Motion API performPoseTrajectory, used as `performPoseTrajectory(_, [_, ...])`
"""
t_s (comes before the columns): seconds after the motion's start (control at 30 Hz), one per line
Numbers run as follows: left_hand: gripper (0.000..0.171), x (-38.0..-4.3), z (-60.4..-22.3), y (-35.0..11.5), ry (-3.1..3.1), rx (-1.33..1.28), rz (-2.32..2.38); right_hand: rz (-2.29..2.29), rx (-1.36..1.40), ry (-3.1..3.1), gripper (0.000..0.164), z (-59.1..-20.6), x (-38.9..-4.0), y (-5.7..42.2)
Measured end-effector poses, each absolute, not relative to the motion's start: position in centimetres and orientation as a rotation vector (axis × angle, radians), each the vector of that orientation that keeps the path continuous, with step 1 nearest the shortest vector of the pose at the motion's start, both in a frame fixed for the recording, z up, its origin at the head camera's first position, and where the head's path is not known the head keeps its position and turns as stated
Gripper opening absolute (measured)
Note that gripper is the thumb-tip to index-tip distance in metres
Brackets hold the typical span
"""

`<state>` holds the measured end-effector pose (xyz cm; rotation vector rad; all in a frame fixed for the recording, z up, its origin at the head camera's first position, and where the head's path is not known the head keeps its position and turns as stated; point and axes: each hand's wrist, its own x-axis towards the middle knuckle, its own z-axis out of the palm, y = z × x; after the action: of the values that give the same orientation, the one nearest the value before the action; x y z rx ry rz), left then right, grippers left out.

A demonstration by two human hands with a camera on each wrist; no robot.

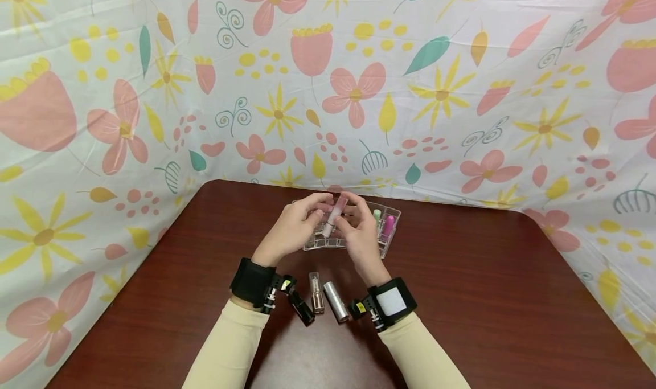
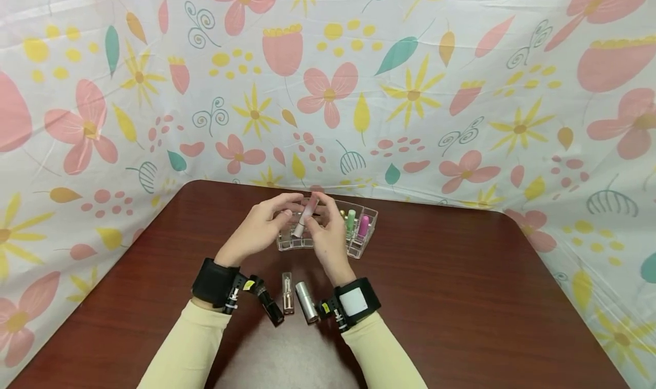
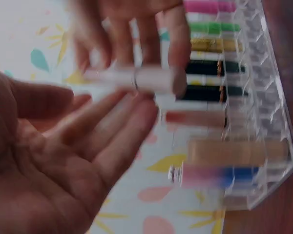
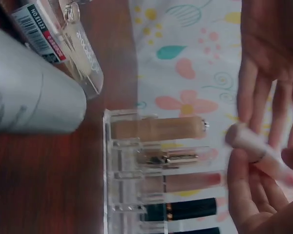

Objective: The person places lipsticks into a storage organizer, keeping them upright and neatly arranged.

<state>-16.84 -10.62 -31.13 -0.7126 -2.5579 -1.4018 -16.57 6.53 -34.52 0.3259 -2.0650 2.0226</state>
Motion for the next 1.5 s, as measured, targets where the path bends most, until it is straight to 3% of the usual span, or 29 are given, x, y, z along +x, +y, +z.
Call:
performPoseTrajectory(0.1, [0.046,-17.7,-31.7,-11.2,-2.54,-0.684,-1.239,2.038,0.254,-1.978,0.049,-35.1,-17.1,6.4])
performPoseTrajectory(0.3, [0.082,-20.1,-35.5,-12.5,-2.745,-0.622,-1.052,1.967,0.255,-2.034,0.046,-36.5,-17.9,6.2])
performPoseTrajectory(0.43, [0.094,-20.9,-37.4,-13.2,-2.85,-0.665,-1.092,1.883,0.247,-2.105,0.045,-37.6,-18.5,6.0])
performPoseTrajectory(1.0, [0.088,-21.0,-37.8,-13.7,-2.823,-0.707,-0.999,1.422,0.478,-2.334,0.037,-39.0,-20.8,4.7])
performPoseTrajectory(1.5, [0.087,-20.8,-37.7,-13.5,-2.835,-0.706,-0.997,1.431,0.5,-2.477,0.032,-39.1,-20.4,5.2])
